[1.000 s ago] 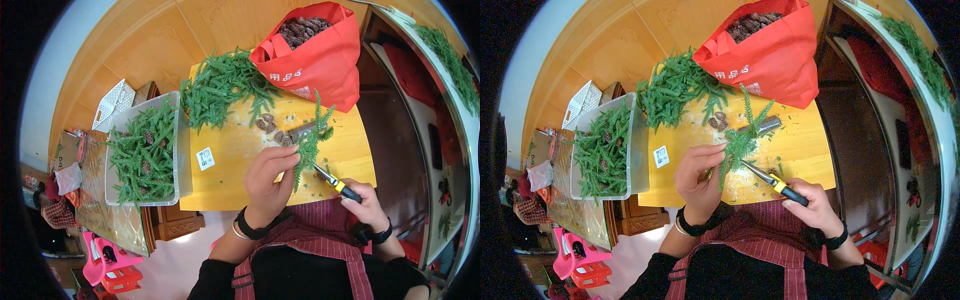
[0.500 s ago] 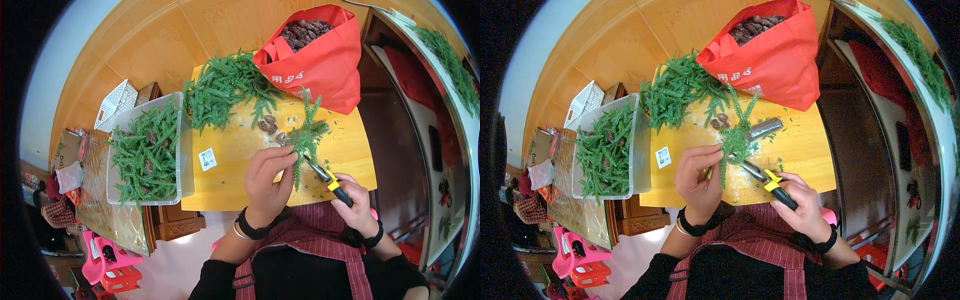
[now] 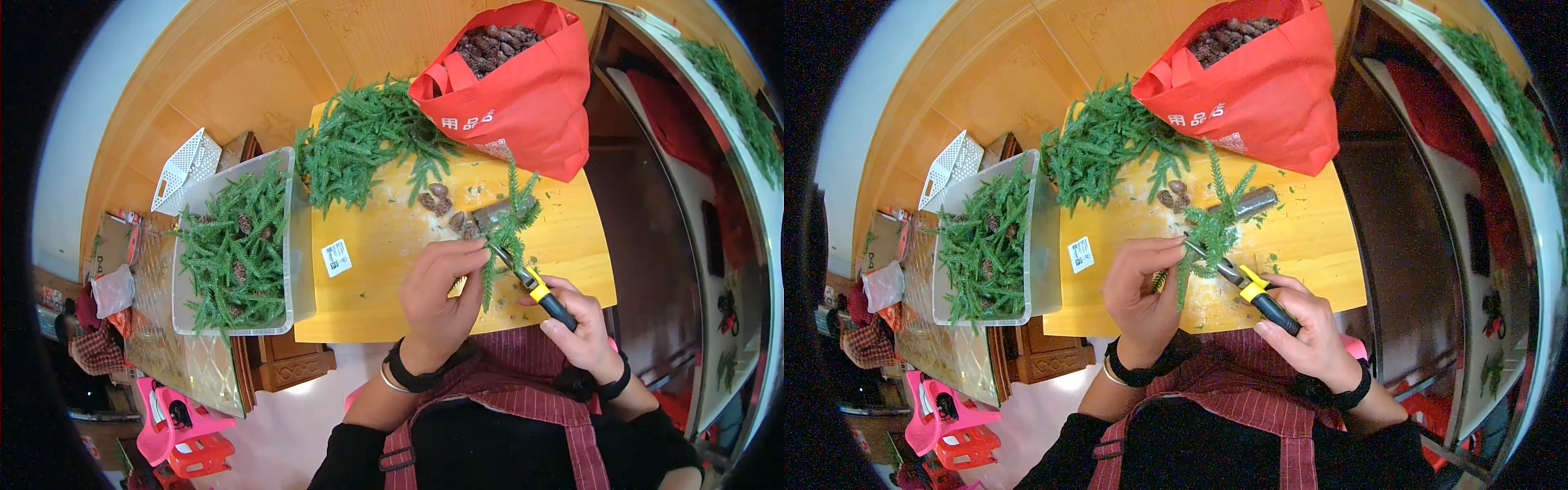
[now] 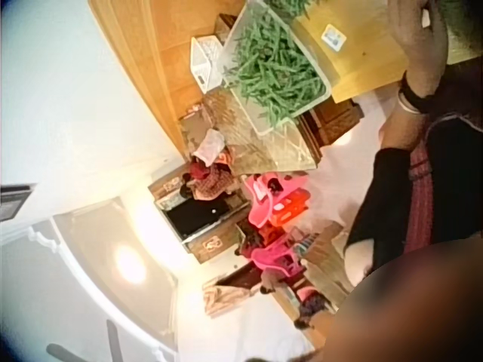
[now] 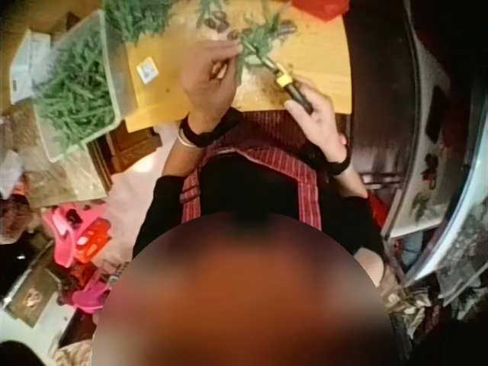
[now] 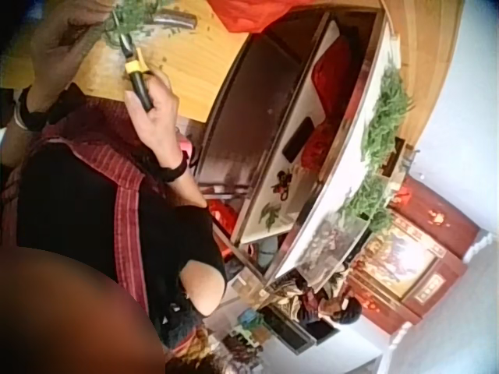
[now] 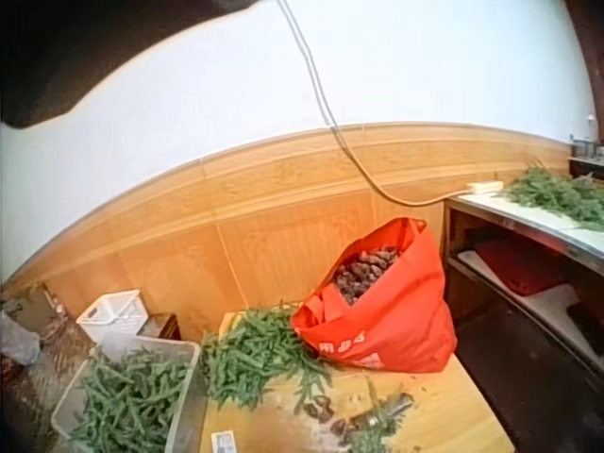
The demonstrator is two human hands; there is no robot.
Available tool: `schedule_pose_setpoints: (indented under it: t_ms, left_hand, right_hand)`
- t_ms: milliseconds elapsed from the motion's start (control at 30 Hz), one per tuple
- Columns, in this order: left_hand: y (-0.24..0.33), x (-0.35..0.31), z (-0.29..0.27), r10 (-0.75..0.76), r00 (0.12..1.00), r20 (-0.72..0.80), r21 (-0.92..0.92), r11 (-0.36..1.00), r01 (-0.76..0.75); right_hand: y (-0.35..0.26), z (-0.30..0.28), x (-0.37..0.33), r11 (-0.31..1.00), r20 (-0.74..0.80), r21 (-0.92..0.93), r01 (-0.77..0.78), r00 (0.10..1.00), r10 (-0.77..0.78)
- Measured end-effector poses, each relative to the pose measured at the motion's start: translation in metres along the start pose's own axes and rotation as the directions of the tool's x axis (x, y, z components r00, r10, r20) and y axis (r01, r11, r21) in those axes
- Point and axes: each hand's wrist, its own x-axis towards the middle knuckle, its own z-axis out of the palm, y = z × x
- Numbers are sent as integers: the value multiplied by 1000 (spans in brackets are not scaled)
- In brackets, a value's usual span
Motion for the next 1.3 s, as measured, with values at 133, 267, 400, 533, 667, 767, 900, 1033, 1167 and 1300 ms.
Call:
schedule_pose_setpoints:
  t_ms: [133,267,400,533,667,767,900,1033,1167,1300]
  left_hand:
    - [0,0,0,-11,1000,6,-2,1000,11]
    - [-1,0,1,-55,998,9,-41,998,56]
    - [-2,1,0,-64,998,13,-44,997,64]
    - [-3,2,-1,-41,998,44,-17,999,42]
    - [-3,0,-1,-111,992,53,-40,993,113]
    - [-3,0,0,-124,991,57,-45,991,126]
    - [-2,1,0,-105,992,64,-59,992,109]
    - [2,3,2,-259,966,13,-179,950,257]
    - [-2,1,0,-216,972,94,-199,953,231]
    - [-2,-1,0,-197,976,89,-196,958,211]
  right_hand:
    - [-4,-1,3,1000,12,8,-16,1000,16]
    - [-8,0,4,999,3,7,-37,999,37]
    - [-8,0,6,995,-15,-95,8,1000,-10]
    - [-5,0,4,984,-37,-179,-6,999,-1]
    - [-6,1,5,971,-69,-229,61,995,-79]
    - [-8,1,3,967,-70,-253,26,996,-45]
    - [-9,2,1,974,-55,-201,-102,994,93]
    - [-9,-3,1,951,138,233,-203,975,175]
    - [-2,-2,-2,896,140,399,-192,979,148]
    - [0,-3,-3,867,190,450,-215,971,142]
